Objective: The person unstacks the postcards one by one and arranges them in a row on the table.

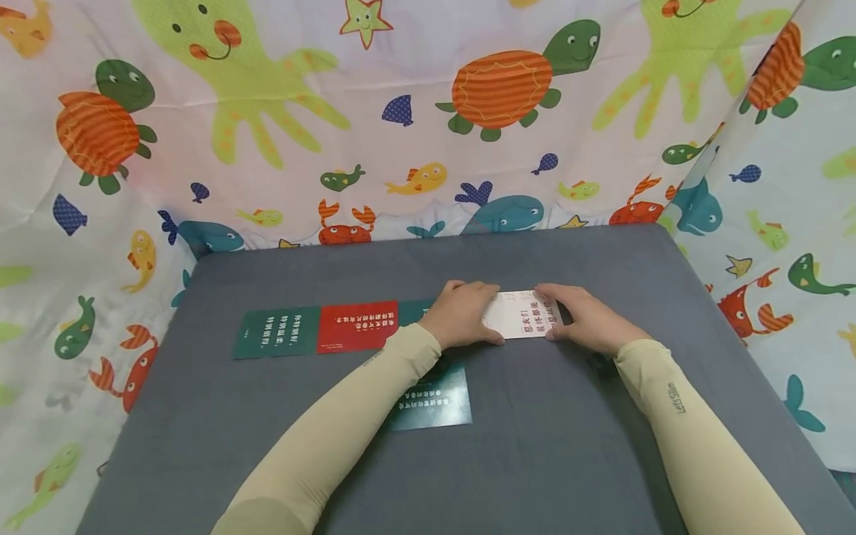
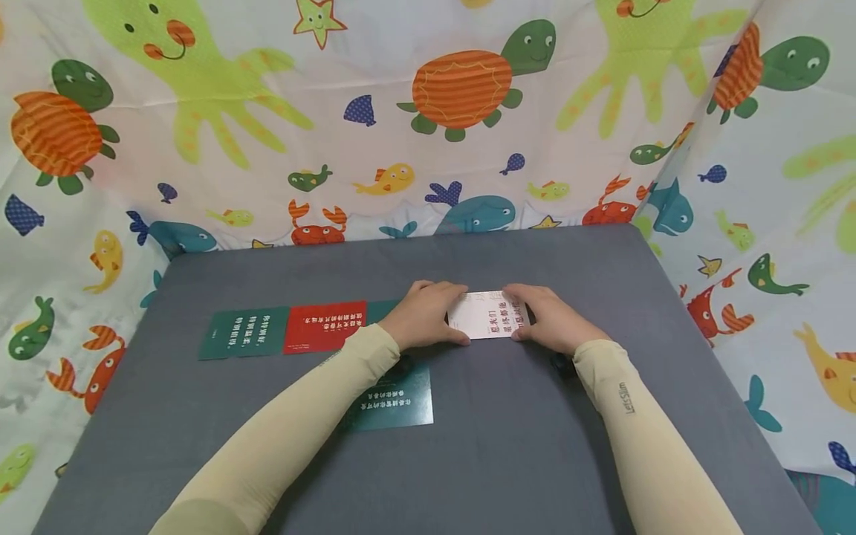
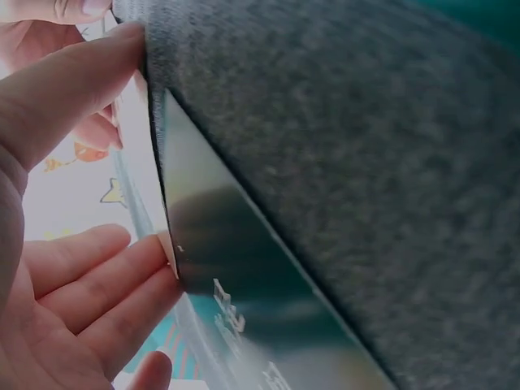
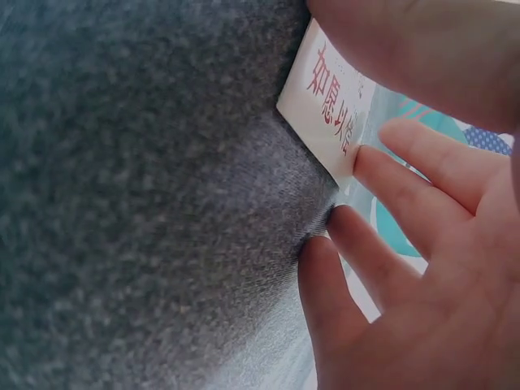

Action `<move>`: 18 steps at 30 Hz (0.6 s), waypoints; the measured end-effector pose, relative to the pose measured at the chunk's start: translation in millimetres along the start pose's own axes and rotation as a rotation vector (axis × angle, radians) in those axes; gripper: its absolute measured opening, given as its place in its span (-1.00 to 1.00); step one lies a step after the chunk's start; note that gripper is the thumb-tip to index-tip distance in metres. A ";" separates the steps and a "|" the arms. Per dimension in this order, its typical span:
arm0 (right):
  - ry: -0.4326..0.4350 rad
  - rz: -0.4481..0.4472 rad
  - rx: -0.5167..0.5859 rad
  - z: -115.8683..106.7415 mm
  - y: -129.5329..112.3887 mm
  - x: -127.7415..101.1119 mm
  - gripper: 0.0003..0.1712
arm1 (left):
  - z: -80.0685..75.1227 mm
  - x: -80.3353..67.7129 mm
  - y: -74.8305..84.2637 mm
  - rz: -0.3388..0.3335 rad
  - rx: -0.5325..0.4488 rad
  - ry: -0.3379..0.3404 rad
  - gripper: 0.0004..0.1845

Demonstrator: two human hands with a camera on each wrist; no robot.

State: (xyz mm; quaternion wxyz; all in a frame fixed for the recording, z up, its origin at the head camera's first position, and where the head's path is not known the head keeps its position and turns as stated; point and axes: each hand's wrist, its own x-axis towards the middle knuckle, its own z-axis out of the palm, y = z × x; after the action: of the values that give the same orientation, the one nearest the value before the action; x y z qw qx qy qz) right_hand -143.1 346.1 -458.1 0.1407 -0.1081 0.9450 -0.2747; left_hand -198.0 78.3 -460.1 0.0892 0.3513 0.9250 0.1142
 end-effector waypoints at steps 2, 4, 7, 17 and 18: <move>-0.002 -0.006 -0.011 -0.9 -2.5 2.4 -0.04 | -1.2 -2.1 -2.1 0.001 -0.006 0.007 0.05; -0.007 -0.002 -0.020 -1.4 -3.7 3.8 -0.04 | -1.9 -3.8 -3.4 0.004 -0.009 0.009 0.05; -0.013 0.007 -0.026 -2.1 -4.4 4.3 -0.05 | -2.6 -4.6 -4.0 0.006 -0.015 0.008 0.05; 0.003 -0.011 -0.017 1.9 -7.4 -0.4 -0.06 | 0.7 -7.1 -1.3 0.006 0.025 0.007 0.08; 0.016 -0.015 -0.022 3.2 -8.6 -2.1 -0.05 | 0.8 -10.2 0.2 0.014 0.034 0.021 0.09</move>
State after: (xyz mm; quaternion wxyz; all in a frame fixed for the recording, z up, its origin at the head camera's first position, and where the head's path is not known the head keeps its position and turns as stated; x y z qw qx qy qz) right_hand -139.0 338.1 -455.5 0.1301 -0.1147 0.9482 -0.2661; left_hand -190.1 71.6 -459.9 0.0728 0.3578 0.9253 0.1028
